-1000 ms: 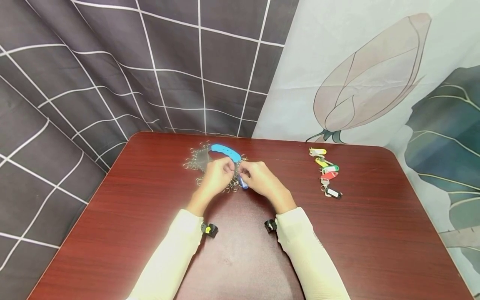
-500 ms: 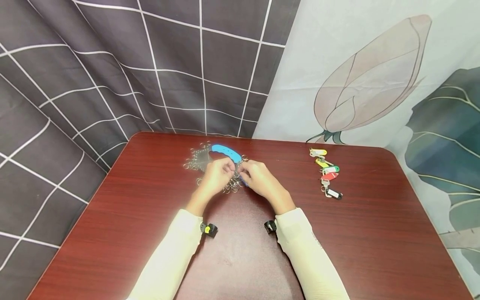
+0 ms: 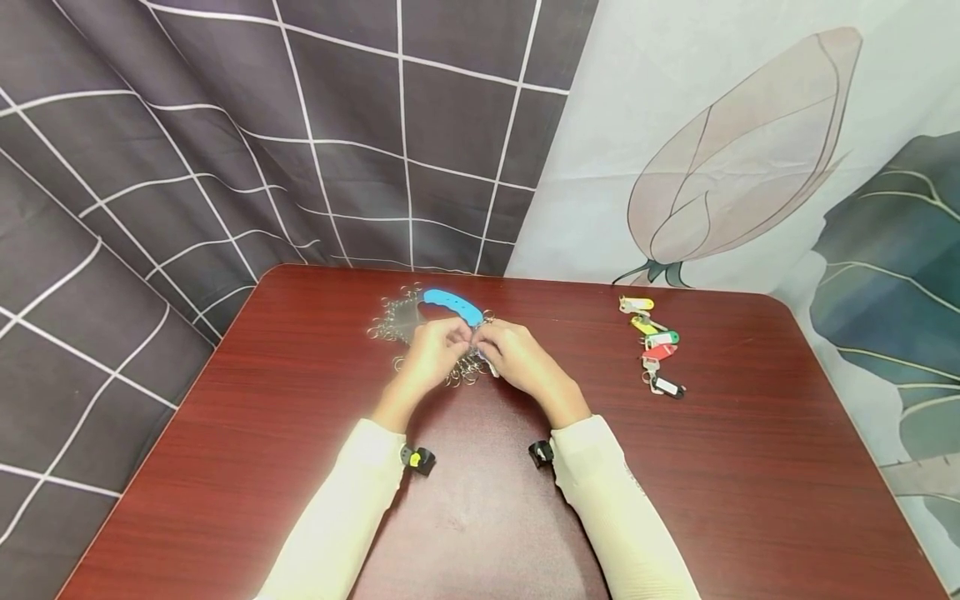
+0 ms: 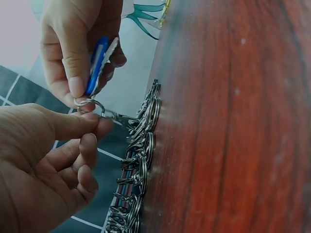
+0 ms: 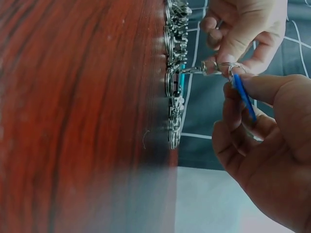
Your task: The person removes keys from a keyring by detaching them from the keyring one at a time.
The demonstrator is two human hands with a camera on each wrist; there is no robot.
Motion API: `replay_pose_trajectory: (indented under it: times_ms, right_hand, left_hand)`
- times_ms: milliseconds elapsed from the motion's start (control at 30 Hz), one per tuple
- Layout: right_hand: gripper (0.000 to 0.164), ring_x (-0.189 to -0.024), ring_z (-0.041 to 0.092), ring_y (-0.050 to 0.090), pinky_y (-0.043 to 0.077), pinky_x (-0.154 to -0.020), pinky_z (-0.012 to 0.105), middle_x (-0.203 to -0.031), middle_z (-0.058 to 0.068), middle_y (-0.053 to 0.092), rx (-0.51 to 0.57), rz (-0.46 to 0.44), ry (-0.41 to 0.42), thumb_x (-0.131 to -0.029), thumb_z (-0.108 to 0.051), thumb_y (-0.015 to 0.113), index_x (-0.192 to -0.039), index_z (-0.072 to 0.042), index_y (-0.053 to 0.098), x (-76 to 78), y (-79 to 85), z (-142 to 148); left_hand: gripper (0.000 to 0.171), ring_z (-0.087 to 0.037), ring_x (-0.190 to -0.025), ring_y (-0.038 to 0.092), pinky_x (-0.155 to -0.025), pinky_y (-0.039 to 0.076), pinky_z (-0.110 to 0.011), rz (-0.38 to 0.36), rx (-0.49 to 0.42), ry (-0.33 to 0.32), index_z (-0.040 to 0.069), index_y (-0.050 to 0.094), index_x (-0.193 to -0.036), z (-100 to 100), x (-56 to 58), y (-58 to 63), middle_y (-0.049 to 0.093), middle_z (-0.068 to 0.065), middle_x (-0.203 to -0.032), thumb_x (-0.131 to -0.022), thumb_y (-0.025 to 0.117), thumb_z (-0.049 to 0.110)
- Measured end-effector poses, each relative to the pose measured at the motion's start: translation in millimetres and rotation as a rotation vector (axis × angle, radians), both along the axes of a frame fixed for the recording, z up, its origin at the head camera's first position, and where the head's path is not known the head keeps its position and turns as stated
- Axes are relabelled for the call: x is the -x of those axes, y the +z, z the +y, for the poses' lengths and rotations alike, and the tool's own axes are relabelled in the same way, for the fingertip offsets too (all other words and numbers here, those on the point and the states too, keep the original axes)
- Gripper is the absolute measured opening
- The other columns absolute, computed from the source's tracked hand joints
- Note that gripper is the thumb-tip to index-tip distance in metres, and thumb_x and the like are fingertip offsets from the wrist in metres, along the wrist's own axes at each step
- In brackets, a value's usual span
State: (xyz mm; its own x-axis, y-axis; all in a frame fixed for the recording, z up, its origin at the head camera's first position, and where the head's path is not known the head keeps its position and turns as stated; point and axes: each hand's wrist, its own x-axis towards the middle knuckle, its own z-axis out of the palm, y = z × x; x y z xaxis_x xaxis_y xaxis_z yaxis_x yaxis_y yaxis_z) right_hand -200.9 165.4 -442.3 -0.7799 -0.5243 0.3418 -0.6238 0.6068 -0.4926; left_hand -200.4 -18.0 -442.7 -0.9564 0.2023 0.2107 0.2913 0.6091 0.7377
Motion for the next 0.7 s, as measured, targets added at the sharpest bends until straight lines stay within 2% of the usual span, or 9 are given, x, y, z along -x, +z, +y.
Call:
replay_pose_trajectory:
  times_ms: [200, 367, 500, 700]
  right_hand:
    - [0.009, -0.087, 0.022, 0.067, 0.056, -0.082, 0.04, -0.097, 0.008, 0.072, 0.02, -0.012, 0.008, -0.099, -0.004, 0.065, -0.101, -0.006, 0.074, 0.3, 1.0, -0.2]
    - [0.009, -0.089, 0.022, 0.068, 0.056, -0.083, 0.04, -0.097, 0.008, 0.072, 0.01, -0.01, 0.005, -0.099, -0.004, 0.065, -0.101, -0.006, 0.074, 0.4, 0.9, -0.2]
    - [0.009, -0.089, 0.022, 0.068, 0.057, -0.083, 0.041, -0.097, 0.008, 0.073, 0.002, -0.007, 0.004, -0.099, -0.005, 0.066, -0.101, -0.006, 0.074, 0.7, 1.1, -0.2]
    - [0.008, -0.089, 0.021, 0.069, 0.057, -0.084, 0.039, -0.098, 0.008, 0.074, -0.009, 0.007, 0.008, -0.099, -0.005, 0.066, -0.101, -0.006, 0.074, 0.7, 2.4, -0.1]
  left_hand:
    - [0.01, -0.019, -0.072, 0.068, -0.072, 0.055, -0.032, 0.039, 0.016, 0.066, 0.009, 0.074, -0.078, -0.7, 0.7, 0.8, 0.073, -0.005, -0.075, -0.087, 0.075, 0.004]
    - [0.013, -0.016, -0.076, 0.067, -0.076, 0.054, -0.033, -0.077, -0.025, 0.05, 0.011, 0.08, -0.084, -3.9, 0.1, 4.2, 0.075, -0.002, -0.08, -0.091, 0.07, 0.009]
    - [0.012, -0.016, -0.08, 0.07, -0.078, 0.055, -0.031, -0.173, -0.093, 0.017, 0.009, 0.081, -0.091, -6.5, 1.4, 4.8, 0.078, -0.005, -0.086, -0.092, 0.07, 0.011]
    - [0.013, -0.015, -0.08, 0.072, -0.077, 0.057, -0.029, -0.229, -0.182, -0.024, 0.005, 0.081, -0.095, -9.6, 2.4, 4.6, 0.079, -0.009, -0.09, -0.092, 0.07, 0.01]
